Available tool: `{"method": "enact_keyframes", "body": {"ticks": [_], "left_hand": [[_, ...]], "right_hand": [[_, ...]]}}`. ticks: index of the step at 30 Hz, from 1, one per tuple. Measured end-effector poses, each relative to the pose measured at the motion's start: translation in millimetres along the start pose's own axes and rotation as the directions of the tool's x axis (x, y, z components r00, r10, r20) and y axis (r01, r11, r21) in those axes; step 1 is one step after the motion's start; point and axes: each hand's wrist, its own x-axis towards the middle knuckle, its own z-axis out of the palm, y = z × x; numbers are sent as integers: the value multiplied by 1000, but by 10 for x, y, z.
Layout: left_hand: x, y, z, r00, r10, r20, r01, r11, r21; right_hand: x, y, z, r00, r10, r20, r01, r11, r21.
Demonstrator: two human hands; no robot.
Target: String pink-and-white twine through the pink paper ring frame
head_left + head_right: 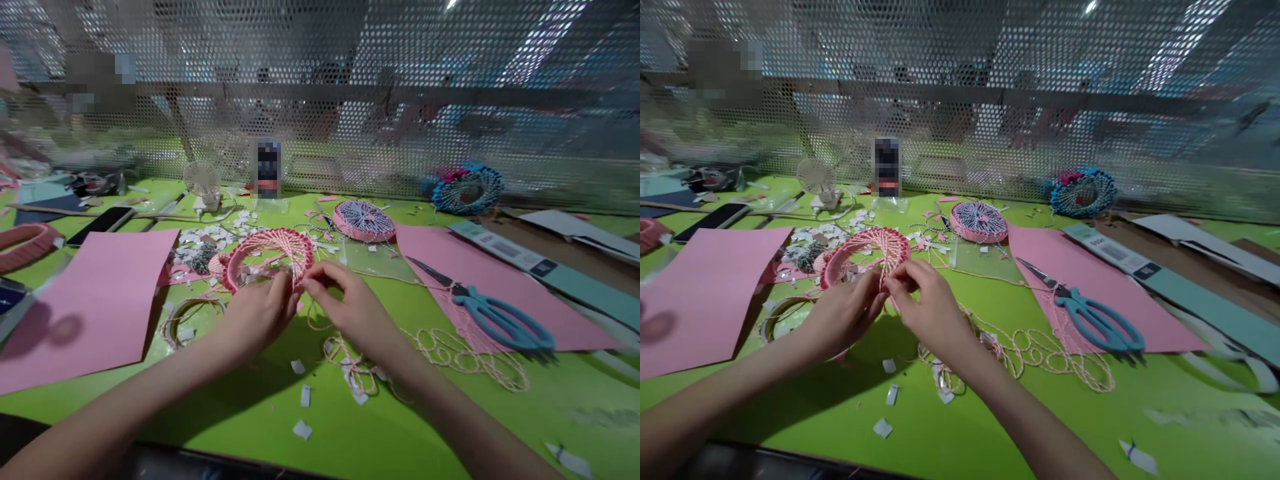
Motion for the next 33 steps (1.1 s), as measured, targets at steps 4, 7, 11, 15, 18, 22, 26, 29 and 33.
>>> {"method": "enact_keyframes", "body": {"ticks": [4, 7, 11, 15, 18, 22, 26, 29, 33], "left_hand": [[23, -34, -29, 994, -108, 17, 109, 981, -158], [30, -64, -64, 987, -162, -1, 154, 944, -291], [27, -81, -73, 984, -179, -18, 145, 848, -509], [22, -62, -54, 981, -189, -47, 128, 808, -576], [20, -57, -41, 979, -203, -33, 140, 774, -617], [14, -75, -17, 969, -235, -75, 126, 734, -667], [4, -93, 7, 963, -246, -108, 115, 741, -662], [3, -91, 9, 952, -273, -138, 120, 748, -653], [8, -72, -7, 945, -305, -117, 146, 716, -683]], "right_hand": [[-14, 99, -62, 999, 45, 4, -45, 998, 38], [-28, 137, -42, 992, 122, 33, -125, 984, 125], [-48, 164, 86, 975, 197, 107, -219, 939, 266], [-82, 196, 194, 992, 118, 31, -121, 984, 127], [-111, 182, 201, 999, 30, -32, -30, 999, 24], [-143, 144, 185, 998, 32, -47, -28, 996, 80], [-162, 144, 191, 996, 20, -90, -10, 994, 108], [-165, 148, 186, 993, 27, -118, -15, 995, 99], [-169, 131, 177, 988, 41, -148, -23, 992, 121]]}}
